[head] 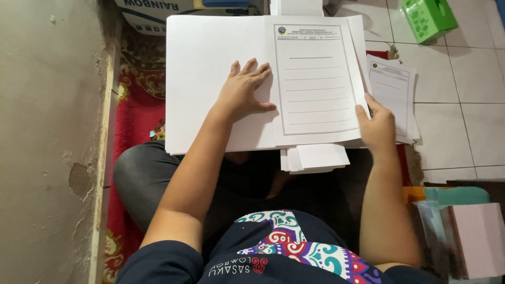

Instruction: Picking up individual printed paper sheets from a stack and organizing them into a white paper folder.

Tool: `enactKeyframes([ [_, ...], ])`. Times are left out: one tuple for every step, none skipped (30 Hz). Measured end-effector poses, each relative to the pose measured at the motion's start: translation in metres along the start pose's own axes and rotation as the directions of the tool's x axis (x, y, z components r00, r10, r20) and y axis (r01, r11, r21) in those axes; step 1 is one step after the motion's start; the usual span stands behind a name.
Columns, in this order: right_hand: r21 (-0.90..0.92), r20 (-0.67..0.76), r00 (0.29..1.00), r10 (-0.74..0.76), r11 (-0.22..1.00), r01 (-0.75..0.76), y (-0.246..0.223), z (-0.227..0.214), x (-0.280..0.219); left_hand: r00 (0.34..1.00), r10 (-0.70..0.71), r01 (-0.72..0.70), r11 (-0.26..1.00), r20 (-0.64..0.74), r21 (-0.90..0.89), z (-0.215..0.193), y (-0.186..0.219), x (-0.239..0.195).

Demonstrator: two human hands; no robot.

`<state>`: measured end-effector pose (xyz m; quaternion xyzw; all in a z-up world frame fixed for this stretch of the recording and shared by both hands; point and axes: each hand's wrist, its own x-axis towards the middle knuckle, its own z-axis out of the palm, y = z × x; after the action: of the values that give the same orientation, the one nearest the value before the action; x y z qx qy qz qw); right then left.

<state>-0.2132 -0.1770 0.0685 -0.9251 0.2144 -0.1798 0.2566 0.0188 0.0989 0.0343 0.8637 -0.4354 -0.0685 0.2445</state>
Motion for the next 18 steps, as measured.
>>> enactKeyframes([
  [0.100, 0.050, 0.996, 0.077, 0.992, -0.082, -0.002, -0.003, 0.004, 1.000, 0.005, -0.005, 1.000, 0.001, -0.001, 0.000, -0.001, 0.000],
  [0.195, 0.109, 0.983, 0.148, 0.967, -0.167, -0.004, -0.005, 0.009, 1.000, 0.010, -0.010, 1.000, 0.002, -0.002, 0.000, -0.001, 0.000],
  [0.196, 0.110, 0.983, 0.148, 0.966, -0.168, -0.030, -0.007, 0.010, 1.000, 0.008, -0.008, 1.000, 0.004, -0.001, 0.001, -0.002, 0.000],
  [0.423, 0.109, 0.993, 0.035, 0.903, -0.079, -0.055, -0.009, 0.011, 1.000, 0.010, -0.010, 1.000, 0.007, 0.008, 0.001, -0.003, -0.001],
  [0.626, 0.075, 0.995, -0.071, 0.780, 0.009, -0.081, -0.012, 0.011, 1.000, 0.016, -0.016, 1.000, 0.011, 0.018, 0.002, -0.003, 0.000],
  [0.628, 0.073, 0.995, -0.069, 0.778, 0.008, -0.084, 0.004, 0.015, 1.000, 0.018, -0.018, 1.000, 0.014, 0.021, -0.001, -0.004, 0.000],
  [0.581, 0.154, 0.986, -0.058, 0.812, -0.043, -0.088, 0.019, 0.017, 0.999, 0.019, -0.020, 1.000, 0.028, 0.010, -0.003, -0.003, 0.000],
  [0.529, 0.233, 0.971, -0.043, 0.844, -0.089, -0.090, 0.033, 0.019, 0.999, 0.021, -0.021, 1.000, 0.042, -0.002, -0.004, -0.003, 0.000],
  [0.530, 0.230, 0.972, -0.040, 0.843, -0.090, -0.098, 0.051, 0.018, 0.999, 0.025, -0.025, 1.000, 0.044, 0.000, -0.001, -0.006, 0.002],
  [0.443, 0.344, 0.939, -0.014, 0.884, -0.149, -0.106, 0.069, 0.018, 0.997, 0.004, -0.007, 1.000, 0.071, 0.030, 0.003, -0.009, 0.003],
  [0.350, 0.449, 0.893, 0.021, 0.916, -0.197, -0.115, 0.088, 0.018, 0.995, -0.017, 0.010, 0.998, 0.098, 0.064, 0.006, -0.013, 0.006],
  [0.353, 0.444, 0.896, 0.023, 0.914, -0.199, -0.114, 0.098, 0.016, 0.995, -0.012, 0.005, 0.998, 0.099, 0.068, 0.007, -0.013, 0.005],
  [0.255, 0.542, 0.838, 0.062, 0.938, -0.235, -0.114, 0.108, 0.016, 0.993, -0.024, 0.014, 0.996, 0.117, 0.087, 0.006, -0.013, 0.004],
  [0.152, 0.630, 0.769, 0.109, 0.954, -0.259, -0.113, 0.117, 0.015, 0.990, -0.037, 0.023, 0.994, 0.135, 0.105, 0.005, -0.012, 0.003],
  [0.156, 0.629, 0.770, 0.109, 0.952, -0.263, -0.108, 0.124, 0.014, 0.990, -0.036, 0.021, 0.994, 0.139, 0.109, 0.004, -0.019, -0.003],
  [0.117, 0.624, 0.781, -0.037, 0.992, -0.047, -0.103, 0.131, 0.013, 0.998, -0.033, 0.042, 0.988, 0.062, -0.150, 0.003, -0.026, -0.008],
  [0.072, 0.624, 0.760, -0.181, 0.982, 0.174, -0.098, 0.137, 0.013, 0.999, -0.048, 0.037, 0.915, -0.017, -0.402, 0.002, -0.031, -0.011],
  [0.073, 0.622, 0.763, -0.180, 0.982, 0.172, -0.099, 0.136, 0.010, 0.999, -0.044, 0.034, 0.916, -0.016, -0.401, -0.008, -0.056, -0.032],
])
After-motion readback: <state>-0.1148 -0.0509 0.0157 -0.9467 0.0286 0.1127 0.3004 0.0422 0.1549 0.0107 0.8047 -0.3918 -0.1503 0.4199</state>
